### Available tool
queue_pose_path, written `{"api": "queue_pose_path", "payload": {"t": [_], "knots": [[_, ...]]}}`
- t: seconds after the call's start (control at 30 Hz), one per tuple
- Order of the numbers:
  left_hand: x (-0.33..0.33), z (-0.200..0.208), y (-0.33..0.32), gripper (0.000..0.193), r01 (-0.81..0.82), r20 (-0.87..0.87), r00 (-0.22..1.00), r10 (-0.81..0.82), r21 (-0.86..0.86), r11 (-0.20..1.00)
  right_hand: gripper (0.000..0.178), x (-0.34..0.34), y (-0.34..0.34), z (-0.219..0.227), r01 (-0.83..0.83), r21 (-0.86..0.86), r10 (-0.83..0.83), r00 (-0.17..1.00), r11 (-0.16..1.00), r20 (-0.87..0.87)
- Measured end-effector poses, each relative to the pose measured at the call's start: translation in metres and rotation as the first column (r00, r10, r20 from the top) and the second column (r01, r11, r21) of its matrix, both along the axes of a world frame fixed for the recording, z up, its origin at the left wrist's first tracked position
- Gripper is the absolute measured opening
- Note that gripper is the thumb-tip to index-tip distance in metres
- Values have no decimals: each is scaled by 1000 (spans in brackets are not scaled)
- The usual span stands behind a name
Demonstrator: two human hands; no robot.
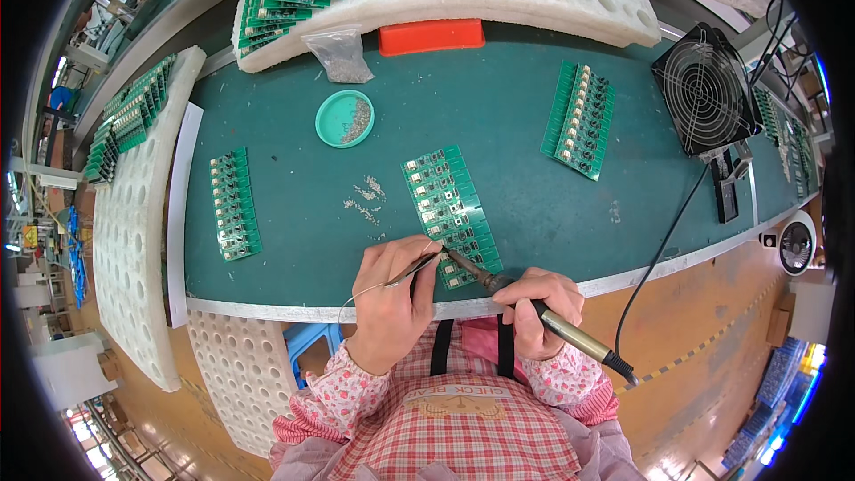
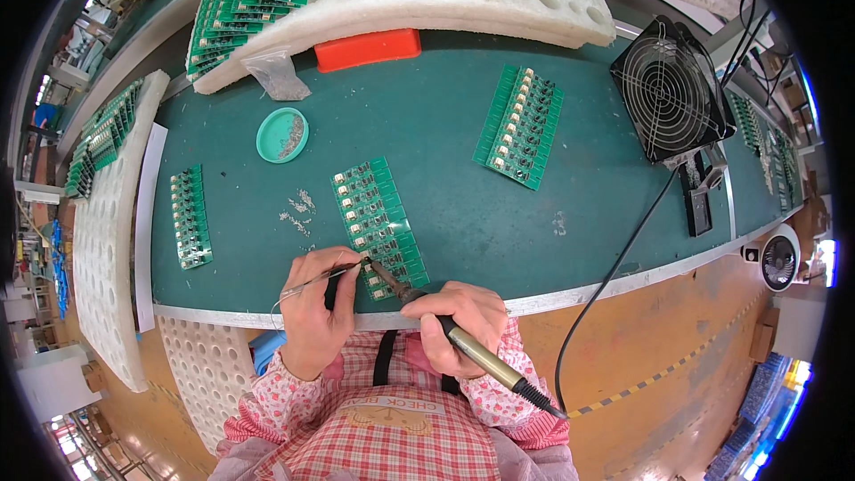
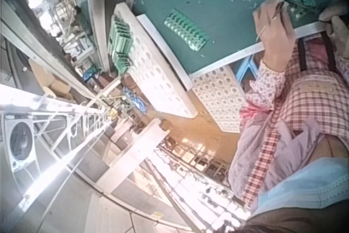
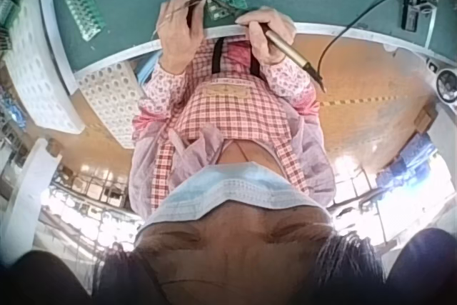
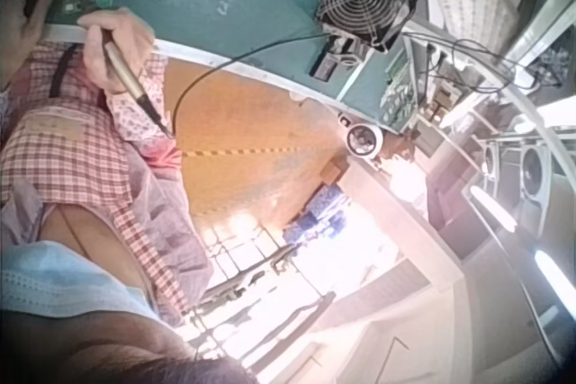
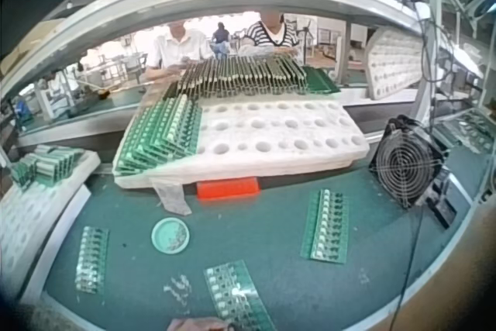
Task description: The person solders components onto a circuit board using a soldering iron and solder wire.
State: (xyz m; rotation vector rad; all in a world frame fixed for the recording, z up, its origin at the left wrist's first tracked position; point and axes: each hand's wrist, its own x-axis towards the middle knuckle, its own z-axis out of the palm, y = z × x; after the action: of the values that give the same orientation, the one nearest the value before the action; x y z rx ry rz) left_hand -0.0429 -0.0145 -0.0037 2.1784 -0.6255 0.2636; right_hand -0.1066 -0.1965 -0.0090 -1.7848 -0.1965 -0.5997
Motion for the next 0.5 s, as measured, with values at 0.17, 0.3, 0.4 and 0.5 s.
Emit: {"api": "queue_pose_path", "payload": {"t": [0.17, 0.3, 0.4, 0.5], "knots": [[0, 1, -1, 21, 3, 5, 1000, -3, -1, 1000, 5, 2, 0, 1, -10, -37, 12, 999, 999, 43], [0, 1, 0, 20, 5, 6, 1000, -5, -1, 1000, 18, 7, 2, 3, 4, -83, 5, 994, 997, 113], [0, 1, 0, 20, 7, 7, 1000, -7, -3, 1000, 5, 0, -1, 2, -18, -54, 21, 999, 998, 45], [0, 2, 0, 19, 6, 11, 1000, -6, -3, 1000, 7, -6, -5, -1, 22, -70, -14, 994, 997, 109]]}}
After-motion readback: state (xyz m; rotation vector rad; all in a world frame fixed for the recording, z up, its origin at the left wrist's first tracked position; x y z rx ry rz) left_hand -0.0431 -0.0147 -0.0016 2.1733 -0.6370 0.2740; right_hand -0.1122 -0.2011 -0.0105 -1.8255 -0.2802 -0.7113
